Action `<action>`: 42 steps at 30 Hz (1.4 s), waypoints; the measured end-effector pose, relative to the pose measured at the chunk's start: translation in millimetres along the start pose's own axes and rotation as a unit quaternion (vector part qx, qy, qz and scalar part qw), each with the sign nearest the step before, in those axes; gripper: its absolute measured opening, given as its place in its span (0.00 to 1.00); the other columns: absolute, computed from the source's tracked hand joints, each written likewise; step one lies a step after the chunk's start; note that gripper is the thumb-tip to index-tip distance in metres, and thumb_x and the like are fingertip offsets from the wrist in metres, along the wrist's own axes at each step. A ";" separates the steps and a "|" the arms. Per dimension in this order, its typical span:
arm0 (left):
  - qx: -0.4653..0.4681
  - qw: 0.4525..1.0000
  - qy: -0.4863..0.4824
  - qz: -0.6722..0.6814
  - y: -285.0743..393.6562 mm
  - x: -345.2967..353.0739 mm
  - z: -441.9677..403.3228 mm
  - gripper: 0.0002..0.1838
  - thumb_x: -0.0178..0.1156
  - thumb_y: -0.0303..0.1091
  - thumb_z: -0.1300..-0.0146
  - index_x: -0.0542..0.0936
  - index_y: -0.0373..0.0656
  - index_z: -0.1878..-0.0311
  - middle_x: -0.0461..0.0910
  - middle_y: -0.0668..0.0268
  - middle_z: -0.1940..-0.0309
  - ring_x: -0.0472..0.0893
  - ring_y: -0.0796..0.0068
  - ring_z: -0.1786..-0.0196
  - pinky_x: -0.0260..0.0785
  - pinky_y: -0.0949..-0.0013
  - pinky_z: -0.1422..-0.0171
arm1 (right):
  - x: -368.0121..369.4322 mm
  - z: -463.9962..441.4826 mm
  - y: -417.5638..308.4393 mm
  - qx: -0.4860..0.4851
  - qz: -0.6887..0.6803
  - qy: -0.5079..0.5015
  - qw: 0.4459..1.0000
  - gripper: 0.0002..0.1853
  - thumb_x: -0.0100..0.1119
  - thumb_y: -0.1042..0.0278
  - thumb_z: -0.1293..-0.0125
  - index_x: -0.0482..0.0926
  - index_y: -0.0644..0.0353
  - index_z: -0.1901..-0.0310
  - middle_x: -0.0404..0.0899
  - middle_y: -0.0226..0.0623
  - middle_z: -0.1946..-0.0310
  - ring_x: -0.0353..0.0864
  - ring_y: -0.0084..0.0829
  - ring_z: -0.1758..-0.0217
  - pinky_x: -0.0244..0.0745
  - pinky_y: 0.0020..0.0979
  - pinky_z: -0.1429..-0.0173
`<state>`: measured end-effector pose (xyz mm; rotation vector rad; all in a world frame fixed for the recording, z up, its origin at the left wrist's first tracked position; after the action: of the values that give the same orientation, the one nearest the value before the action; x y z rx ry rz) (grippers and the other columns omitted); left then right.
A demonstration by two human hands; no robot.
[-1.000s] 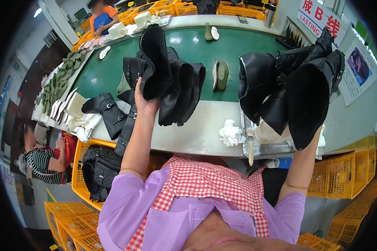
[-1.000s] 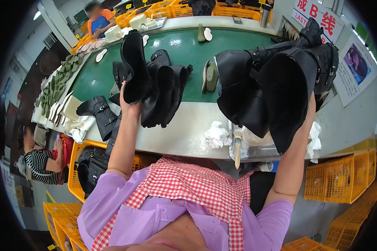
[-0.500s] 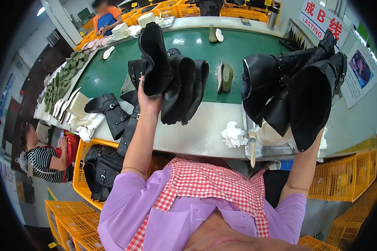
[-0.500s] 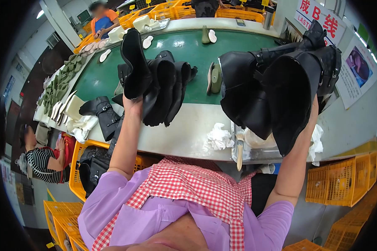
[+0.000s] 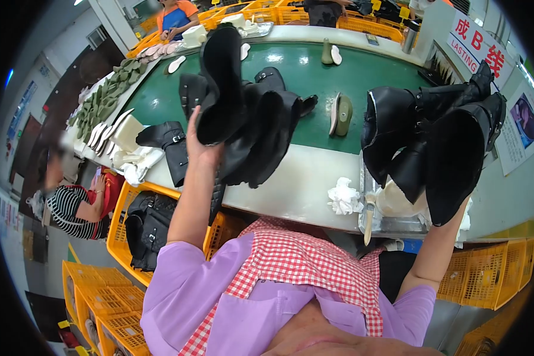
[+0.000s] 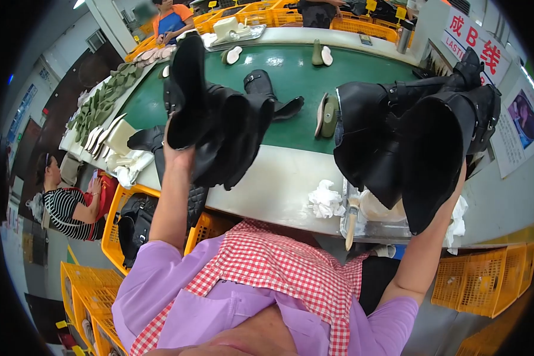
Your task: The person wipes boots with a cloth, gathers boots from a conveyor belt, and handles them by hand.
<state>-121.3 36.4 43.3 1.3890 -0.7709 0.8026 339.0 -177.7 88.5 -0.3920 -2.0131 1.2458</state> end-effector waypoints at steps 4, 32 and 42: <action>0.076 0.993 -0.032 -0.081 75.4 -28.7 18.7 0.21 0.61 0.42 0.37 0.78 0.38 0.46 0.82 0.56 0.50 0.80 0.57 0.46 0.70 0.56 0.34 | 0.2 -0.3 -0.6 0.001 -0.025 -0.019 1.000 0.20 0.48 0.67 0.27 0.69 0.64 0.38 0.75 0.42 0.43 0.76 0.35 0.43 0.72 0.32 0.36; -0.029 0.780 0.586 -0.218 265.0 -474.9 259.4 0.38 0.72 0.53 0.52 0.73 0.48 0.39 0.73 0.57 0.39 0.68 0.48 0.35 0.58 0.32 0.36 | 48.4 15.1 83.9 0.319 -0.233 0.041 0.918 0.15 0.58 0.63 0.30 0.79 0.65 0.49 0.83 0.42 0.51 0.84 0.35 0.50 0.79 0.37 0.41; 0.274 0.465 0.252 -0.803 215.5 -279.9 144.6 0.26 0.63 0.31 0.46 0.75 0.38 0.41 0.76 0.53 0.44 0.74 0.57 0.39 0.63 0.62 0.33 | 49.1 11.9 89.0 0.297 -0.258 -0.027 0.919 0.15 0.58 0.64 0.30 0.79 0.66 0.49 0.83 0.43 0.52 0.83 0.35 0.50 0.79 0.37 0.41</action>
<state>-452.0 -113.3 -75.0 1.5437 1.4208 -0.2374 286.5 -113.2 28.7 0.4451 -1.5204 1.4326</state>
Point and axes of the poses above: each hand's wrist, its own z-axis away from the middle knuckle, its own x-axis out of the palm, y = z × x, the point moved 4 cm from there along -z, towards the middle knuckle
